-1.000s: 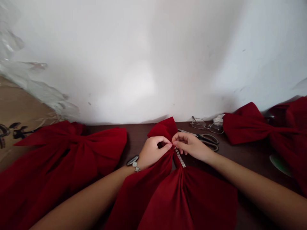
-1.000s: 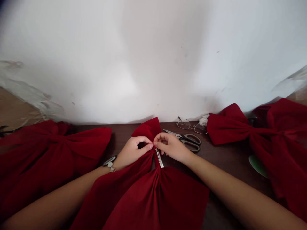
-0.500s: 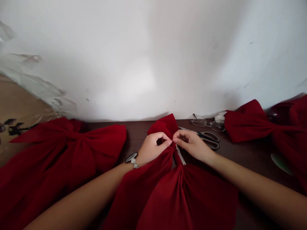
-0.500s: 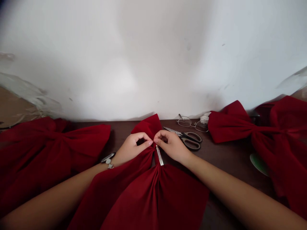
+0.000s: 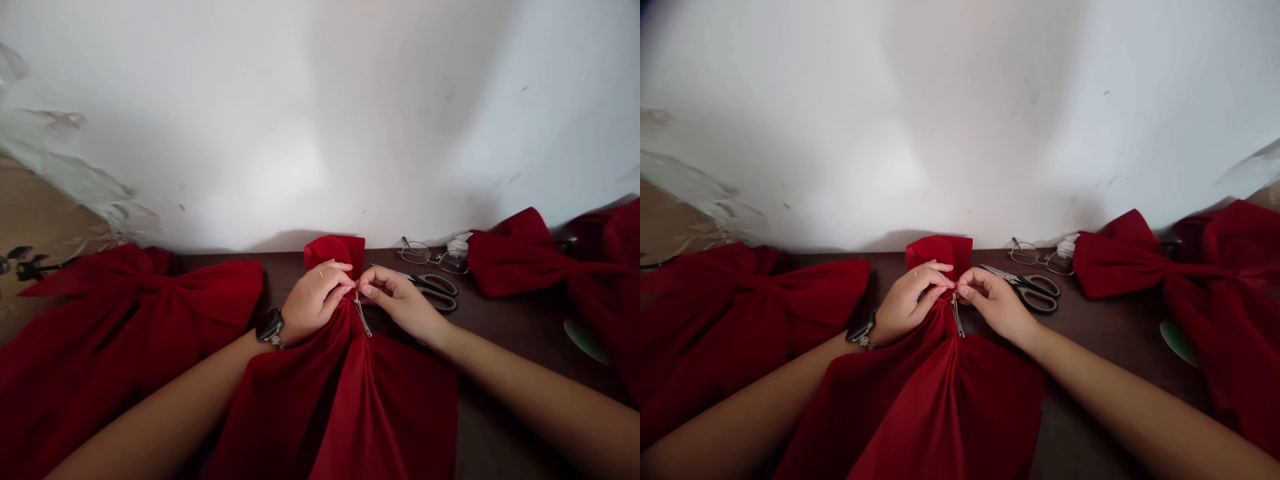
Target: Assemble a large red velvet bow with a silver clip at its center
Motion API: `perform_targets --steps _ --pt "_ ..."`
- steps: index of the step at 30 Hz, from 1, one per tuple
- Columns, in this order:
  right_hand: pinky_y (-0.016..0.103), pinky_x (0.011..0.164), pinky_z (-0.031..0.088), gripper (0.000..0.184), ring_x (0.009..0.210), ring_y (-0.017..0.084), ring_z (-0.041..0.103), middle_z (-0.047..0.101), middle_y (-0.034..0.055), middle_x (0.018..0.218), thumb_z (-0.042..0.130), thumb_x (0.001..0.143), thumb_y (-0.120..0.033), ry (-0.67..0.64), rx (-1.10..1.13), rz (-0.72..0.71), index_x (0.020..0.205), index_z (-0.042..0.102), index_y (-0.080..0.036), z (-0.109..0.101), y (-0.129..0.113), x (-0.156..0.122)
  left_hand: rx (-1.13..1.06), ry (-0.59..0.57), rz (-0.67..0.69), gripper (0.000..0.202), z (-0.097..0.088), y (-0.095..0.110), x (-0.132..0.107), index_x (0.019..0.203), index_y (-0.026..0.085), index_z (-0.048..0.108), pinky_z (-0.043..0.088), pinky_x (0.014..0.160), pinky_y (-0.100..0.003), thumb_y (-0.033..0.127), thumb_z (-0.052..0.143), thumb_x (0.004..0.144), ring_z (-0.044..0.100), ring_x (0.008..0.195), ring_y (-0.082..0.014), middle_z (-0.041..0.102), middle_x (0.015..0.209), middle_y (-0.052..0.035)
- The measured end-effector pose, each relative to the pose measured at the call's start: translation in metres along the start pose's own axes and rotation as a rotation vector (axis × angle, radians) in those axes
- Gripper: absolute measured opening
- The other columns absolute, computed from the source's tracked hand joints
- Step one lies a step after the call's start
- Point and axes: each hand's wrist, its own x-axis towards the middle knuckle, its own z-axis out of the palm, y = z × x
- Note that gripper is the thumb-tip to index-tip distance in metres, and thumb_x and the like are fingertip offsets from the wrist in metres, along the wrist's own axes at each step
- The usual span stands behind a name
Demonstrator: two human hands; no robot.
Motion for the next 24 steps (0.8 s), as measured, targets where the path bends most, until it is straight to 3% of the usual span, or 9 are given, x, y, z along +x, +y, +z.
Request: perform_targets --steps 3,5,10,16,20,24 --pt "0.028 0.074 0.052 0.029 0.074 0.013 0.056 0.056 0.0009 0.077 0.058 0.082 -0.047 -0.023 0.026 0.027 0.08 0.053 -0.019 0.0029 0.0018 -0.0001 0.094 -0.07 0.033 0.019 0.0035 -0.0018 -0.0004 0.086 0.019 0.057 0.038 0.105 -0.038 0.021 0.038 0.092 0.061 0.091 -0.0157 0.067 0.092 -0.0044" --pt "0.027 0.069 0.053 0.027 0.07 0.013 0.056 0.055 0.0004 0.076 0.057 0.082 -0.045 -0.026 -0.009 0.021 0.079 0.053 -0.019 0.0039 0.001 -0.0011 0.11 -0.109 0.005 0.02 0.0054 0.0 0.0 0.083 0.019 0.056 0.042 0.098 -0.037 0.023 0.039 0.092 0.059 0.081 -0.0157 0.065 0.083 -0.0034" --pt "0.026 0.061 0.051 0.019 0.062 0.012 0.055 0.054 0.0001 0.073 0.051 0.087 -0.035 0.001 -0.173 -0.05 0.076 0.05 -0.019 0.0033 -0.0028 -0.0046 -0.153 -0.145 -0.26 0.015 0.0043 0.0076 0.0033 0.079 0.017 0.057 0.046 0.073 -0.026 0.026 0.049 0.088 0.057 0.075 -0.0138 0.064 0.079 -0.0025" --pt "0.028 0.065 0.055 0.016 0.072 0.016 0.059 0.057 0.0026 0.078 0.049 0.088 -0.033 -0.011 -0.204 -0.066 0.078 0.05 -0.021 0.0009 0.0025 -0.0042 -0.516 -0.15 -0.478 0.015 0.0012 0.002 0.0053 0.079 0.013 0.064 0.048 0.073 -0.024 0.026 0.057 0.083 0.061 0.075 -0.0124 0.068 0.082 -0.0048" --pt "0.031 0.066 0.057 0.016 0.074 0.017 0.058 0.056 0.0031 0.079 0.05 0.087 -0.032 0.001 -0.184 -0.041 0.077 0.05 -0.021 -0.0004 0.0053 -0.0031 -0.622 -0.133 -0.554 0.014 0.0009 -0.002 0.0053 0.078 0.013 0.066 0.05 0.077 -0.025 0.026 0.063 0.079 0.064 0.077 -0.013 0.071 0.083 -0.0056" --pt "0.033 0.066 0.058 0.014 0.074 0.017 0.058 0.054 0.0025 0.076 0.05 0.086 -0.03 0.013 -0.162 -0.006 0.076 0.049 -0.021 -0.0021 0.0061 -0.0022 -0.675 -0.189 -0.587 0.013 -0.0011 -0.0004 0.007 0.078 0.013 0.067 0.05 0.077 -0.025 0.026 0.065 0.078 0.065 0.075 -0.012 0.072 0.081 -0.0049"
